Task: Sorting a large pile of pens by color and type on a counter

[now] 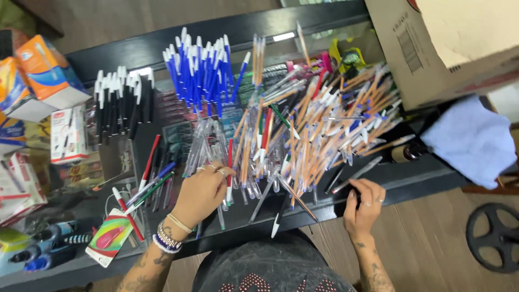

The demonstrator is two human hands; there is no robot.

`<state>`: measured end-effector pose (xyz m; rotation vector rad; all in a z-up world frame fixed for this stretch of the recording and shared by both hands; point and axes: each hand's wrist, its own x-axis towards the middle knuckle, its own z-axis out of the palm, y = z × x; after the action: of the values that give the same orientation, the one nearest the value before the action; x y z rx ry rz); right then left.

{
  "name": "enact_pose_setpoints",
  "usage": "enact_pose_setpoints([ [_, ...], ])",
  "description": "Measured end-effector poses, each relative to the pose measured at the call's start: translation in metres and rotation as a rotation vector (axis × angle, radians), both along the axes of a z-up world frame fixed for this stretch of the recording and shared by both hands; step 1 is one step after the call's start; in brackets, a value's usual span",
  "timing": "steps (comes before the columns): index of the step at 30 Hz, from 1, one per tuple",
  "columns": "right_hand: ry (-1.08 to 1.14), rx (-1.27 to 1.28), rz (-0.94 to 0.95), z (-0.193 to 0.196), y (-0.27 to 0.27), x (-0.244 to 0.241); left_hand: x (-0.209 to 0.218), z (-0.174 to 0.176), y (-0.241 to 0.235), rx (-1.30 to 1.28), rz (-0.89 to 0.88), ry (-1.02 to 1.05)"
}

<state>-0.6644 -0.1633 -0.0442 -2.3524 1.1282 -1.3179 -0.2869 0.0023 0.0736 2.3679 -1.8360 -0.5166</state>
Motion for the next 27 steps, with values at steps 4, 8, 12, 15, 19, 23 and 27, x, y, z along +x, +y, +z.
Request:
enact_pose_setpoints([
  [4, -0.001, 0.06, 0.003, 0.027, -0.011, -0.01, -0.01, 0.006, 0.001, 0.011, 0.022, 0.024],
  [8, 0.436, -0.145, 0.248, 0.049, -0.036, -0.009, -0.023, 0.02, -0.002, -0.067, 0.078, 0.116],
  [12, 0.845, -0.257, 0.503, 0.061, -0.054, 0.008, -0.047, 0.017, -0.005, -0.283, -0.023, 0.353],
  [15, 1.098, -0.237, 0.584, 0.092, -0.062, 0.032, -0.074, 0.012, -0.007, -0.301, -0.044, 0.415],
  [19, 1.146, -0.194, 0.631, 0.106, -0.053, 0.03, -0.078, 0.019, -0.002, -0.256, -0.036, 0.624],
  [23, 1.022, -0.223, 0.677, 0.135, -0.005, 0.024, -0.08, 0.017, -0.002, -0.003, 0.067, 1.319],
  [27, 0.667, -0.451, 0.952, 0.159, 0.044, 0.066, -0.099, -0.001, -0.001, 0.156, 0.131, 1.664],
])
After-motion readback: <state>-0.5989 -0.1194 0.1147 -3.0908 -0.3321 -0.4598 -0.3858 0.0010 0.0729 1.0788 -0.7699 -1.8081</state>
